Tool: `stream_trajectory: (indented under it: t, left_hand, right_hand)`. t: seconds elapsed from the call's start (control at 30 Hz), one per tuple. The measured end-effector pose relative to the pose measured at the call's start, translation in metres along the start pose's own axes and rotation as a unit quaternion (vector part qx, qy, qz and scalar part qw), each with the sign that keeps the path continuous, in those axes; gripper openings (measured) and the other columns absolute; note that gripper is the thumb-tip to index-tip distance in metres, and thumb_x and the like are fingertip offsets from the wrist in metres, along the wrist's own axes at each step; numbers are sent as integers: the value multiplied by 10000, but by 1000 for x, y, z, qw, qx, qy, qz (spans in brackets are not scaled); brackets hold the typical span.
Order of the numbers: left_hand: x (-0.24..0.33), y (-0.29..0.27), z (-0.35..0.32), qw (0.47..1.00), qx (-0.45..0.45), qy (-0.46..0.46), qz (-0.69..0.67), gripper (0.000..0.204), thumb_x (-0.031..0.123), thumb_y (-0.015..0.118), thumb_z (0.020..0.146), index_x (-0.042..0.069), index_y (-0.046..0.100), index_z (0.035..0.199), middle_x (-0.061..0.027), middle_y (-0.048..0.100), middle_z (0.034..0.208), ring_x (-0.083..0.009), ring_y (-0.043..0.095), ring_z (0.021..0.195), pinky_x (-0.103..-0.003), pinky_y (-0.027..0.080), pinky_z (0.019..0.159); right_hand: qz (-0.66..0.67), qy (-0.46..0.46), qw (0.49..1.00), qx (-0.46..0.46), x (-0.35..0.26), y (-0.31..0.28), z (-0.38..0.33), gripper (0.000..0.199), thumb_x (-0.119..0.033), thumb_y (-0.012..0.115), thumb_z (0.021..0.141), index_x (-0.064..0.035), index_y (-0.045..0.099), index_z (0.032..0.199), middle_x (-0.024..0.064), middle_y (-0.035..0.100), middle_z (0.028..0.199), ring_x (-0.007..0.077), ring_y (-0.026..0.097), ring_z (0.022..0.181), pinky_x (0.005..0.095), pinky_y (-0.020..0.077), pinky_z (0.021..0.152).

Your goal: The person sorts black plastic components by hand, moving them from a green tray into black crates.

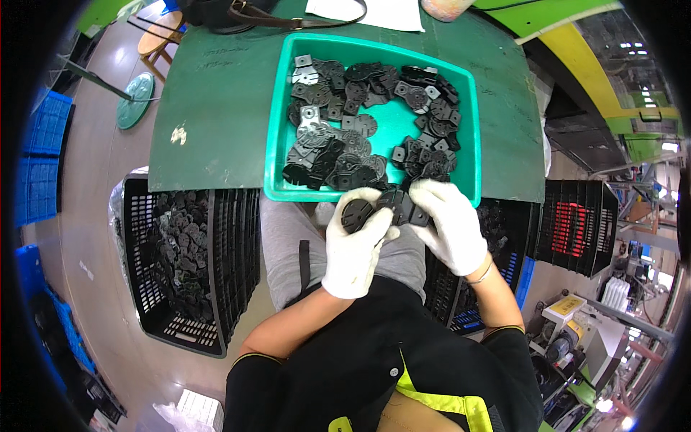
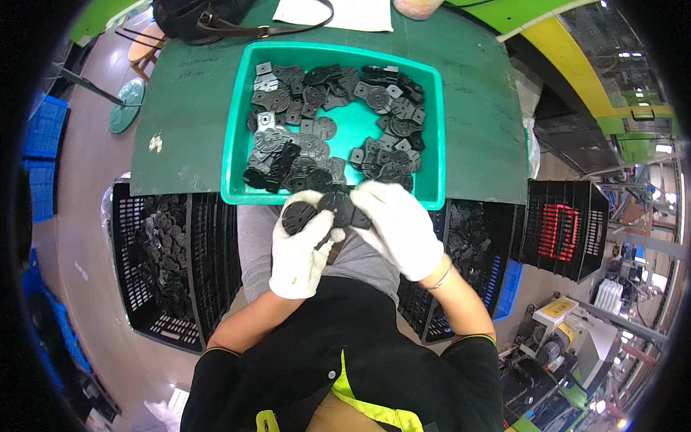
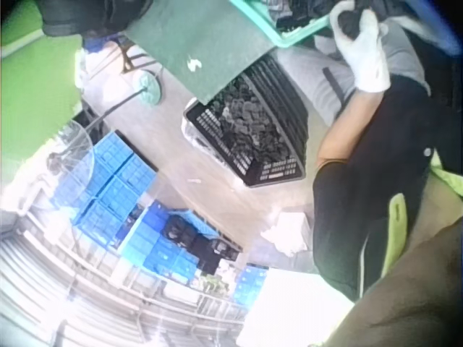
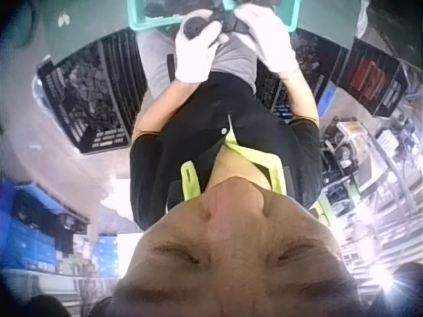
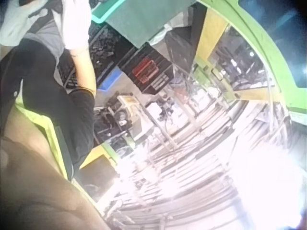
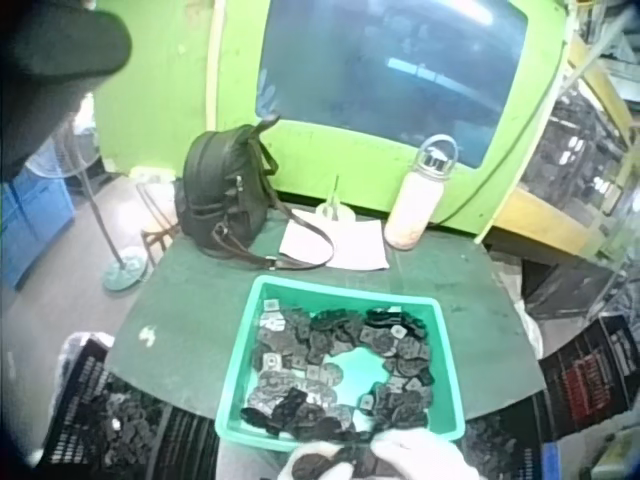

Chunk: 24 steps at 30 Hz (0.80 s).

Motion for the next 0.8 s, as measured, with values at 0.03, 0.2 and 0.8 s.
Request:
stream_trajectory:
  t: [0.03,0.2,0.8]
  left_hand:
    - [-2,-2,-3,1000,-20,-7,-10,294,-66,618,826,52,541,1085,-45,567,940,-119,595,775,-278,549,672]
    - [-19,-6,-12,997,-79,-2,-10,308,-78,597,834,53,541,1108,-42,563,989,-122,578,879,-273,516,802]
    - [-18,-4,-5,998,7,-28,-50,145,58,535,896,41,541,1039,-86,598,932,-184,603,821,-309,508,751]
  right_hand:
    - [27,7,999,39,-2,0,-9,458,-102,724,680,-30,560,1101,148,587,1085,336,576,969,398,477,829]
    - [106,47,980,161,-10,27,-37,339,-79,640,717,-33,601,1051,136,623,990,329,597,898,394,483,794]
    - [39,-22,996,-72,0,9,-13,349,-56,601,743,-46,596,1092,118,636,964,274,609,796,373,490,716]
Point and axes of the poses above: each hand's wrist, its own z-axis towards the middle knuckle, its own y-axis out of the palm, x = y × z, the point moved 2 cm from there along z, towards the middle knuckle
